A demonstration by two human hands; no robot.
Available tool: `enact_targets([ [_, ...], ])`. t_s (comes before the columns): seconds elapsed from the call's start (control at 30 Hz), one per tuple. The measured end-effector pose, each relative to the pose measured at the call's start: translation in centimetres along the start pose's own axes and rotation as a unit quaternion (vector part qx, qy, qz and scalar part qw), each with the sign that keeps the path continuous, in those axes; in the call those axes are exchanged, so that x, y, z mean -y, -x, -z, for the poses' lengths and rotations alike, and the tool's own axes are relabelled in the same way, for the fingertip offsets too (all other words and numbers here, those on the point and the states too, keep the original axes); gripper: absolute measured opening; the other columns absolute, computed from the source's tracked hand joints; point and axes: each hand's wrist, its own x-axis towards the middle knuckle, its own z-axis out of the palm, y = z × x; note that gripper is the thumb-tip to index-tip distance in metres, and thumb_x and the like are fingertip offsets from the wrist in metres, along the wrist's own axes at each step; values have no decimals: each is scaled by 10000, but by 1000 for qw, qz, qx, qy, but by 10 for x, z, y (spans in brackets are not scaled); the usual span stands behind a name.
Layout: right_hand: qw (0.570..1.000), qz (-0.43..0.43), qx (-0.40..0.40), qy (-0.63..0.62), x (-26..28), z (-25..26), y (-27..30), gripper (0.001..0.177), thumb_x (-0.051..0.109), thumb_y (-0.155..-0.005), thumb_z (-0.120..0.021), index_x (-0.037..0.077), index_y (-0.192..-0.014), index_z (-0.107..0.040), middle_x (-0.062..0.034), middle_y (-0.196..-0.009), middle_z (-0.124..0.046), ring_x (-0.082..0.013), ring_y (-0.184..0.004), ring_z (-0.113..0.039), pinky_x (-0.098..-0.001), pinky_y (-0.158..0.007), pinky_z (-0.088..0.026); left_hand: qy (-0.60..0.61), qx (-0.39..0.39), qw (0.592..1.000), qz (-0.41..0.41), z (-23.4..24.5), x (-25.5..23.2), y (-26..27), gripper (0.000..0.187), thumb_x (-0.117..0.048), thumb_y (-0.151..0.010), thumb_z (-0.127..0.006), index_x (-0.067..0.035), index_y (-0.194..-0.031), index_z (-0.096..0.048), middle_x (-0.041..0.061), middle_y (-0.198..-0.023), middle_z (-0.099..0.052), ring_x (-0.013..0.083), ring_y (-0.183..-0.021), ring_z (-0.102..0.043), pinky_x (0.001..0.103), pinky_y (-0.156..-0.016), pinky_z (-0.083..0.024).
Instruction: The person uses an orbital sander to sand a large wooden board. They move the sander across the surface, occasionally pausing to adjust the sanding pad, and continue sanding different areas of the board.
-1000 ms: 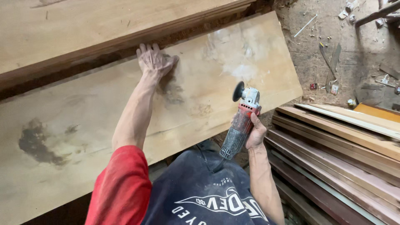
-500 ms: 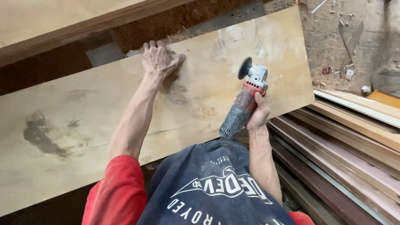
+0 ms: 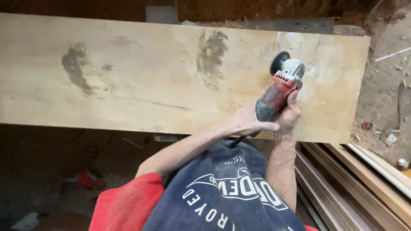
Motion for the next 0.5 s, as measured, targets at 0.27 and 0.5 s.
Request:
enact_targets([
  [0.27, 998, -25, 27, 60, -16, -9, -14, 673, 514, -950, -664, 39, -1414, -557, -64, -1276, -678, -157, -1085, -667, -340, -956, -555, 42, -234, 971, -17, -42, -11, 38, 719, -265, -695, -804, -21, -1320, -548, 170, -1034, -725, 307, -966, -732, 395, -835, -577],
  [0.5, 930, -97, -46, 352, -41, -43, -44, 647, 605, -880, -711, 27, -1172, -718, -47, -1075, -727, -129, -939, -671, -298, -818, -555, 62, -219, 968, 101, -32, 25, 26, 835, -386, -647, -818, 3, -1306, -483, 169, -1000, -727, 303, -897, -742, 409, -798, -597],
])
